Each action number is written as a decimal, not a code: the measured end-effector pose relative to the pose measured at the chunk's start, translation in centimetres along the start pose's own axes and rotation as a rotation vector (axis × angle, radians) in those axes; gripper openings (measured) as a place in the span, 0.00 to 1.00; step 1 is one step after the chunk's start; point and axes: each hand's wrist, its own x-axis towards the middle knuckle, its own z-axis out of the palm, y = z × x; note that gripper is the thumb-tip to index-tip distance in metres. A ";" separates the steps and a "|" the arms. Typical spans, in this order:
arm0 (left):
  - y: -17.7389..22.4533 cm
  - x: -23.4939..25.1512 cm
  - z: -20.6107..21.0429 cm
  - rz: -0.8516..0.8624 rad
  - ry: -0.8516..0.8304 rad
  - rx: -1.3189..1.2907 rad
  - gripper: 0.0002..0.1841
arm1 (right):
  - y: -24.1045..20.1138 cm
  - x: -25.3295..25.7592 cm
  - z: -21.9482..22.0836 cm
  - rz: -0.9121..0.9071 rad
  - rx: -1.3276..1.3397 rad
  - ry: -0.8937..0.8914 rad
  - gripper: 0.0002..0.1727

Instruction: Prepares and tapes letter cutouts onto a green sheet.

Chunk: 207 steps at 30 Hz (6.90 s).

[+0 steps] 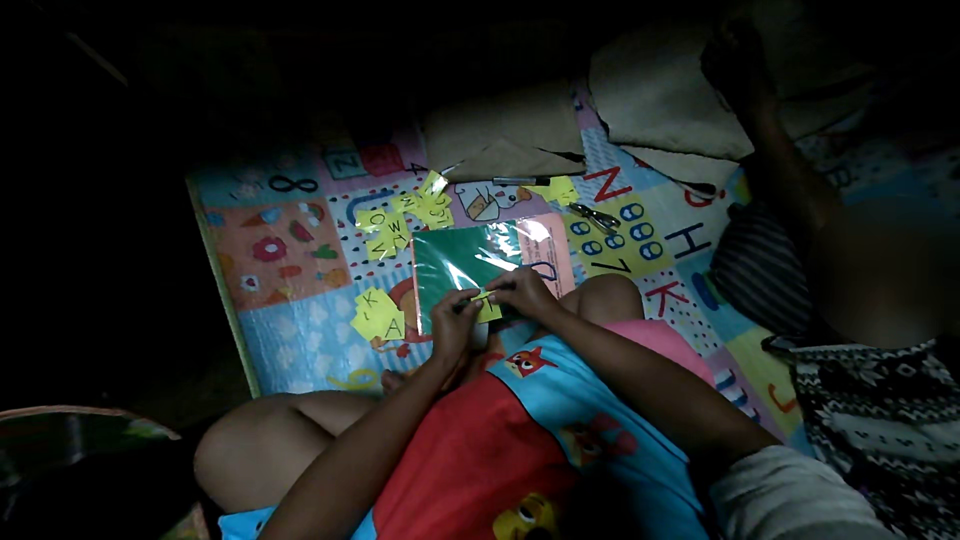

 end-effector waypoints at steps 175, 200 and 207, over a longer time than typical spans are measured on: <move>-4.5 0.9 -1.9 -0.199 -0.657 0.217 0.34 | -6.9 -0.9 -2.4 -0.150 -0.569 -0.284 0.07; -1.9 1.0 -1.1 -0.022 -0.537 -0.121 0.38 | -7.0 1.1 -4.4 -0.047 -0.555 -0.205 0.09; -1.3 1.6 -1.4 -0.041 -0.503 -0.160 0.15 | -6.2 1.0 -2.9 -0.217 -0.531 -0.076 0.06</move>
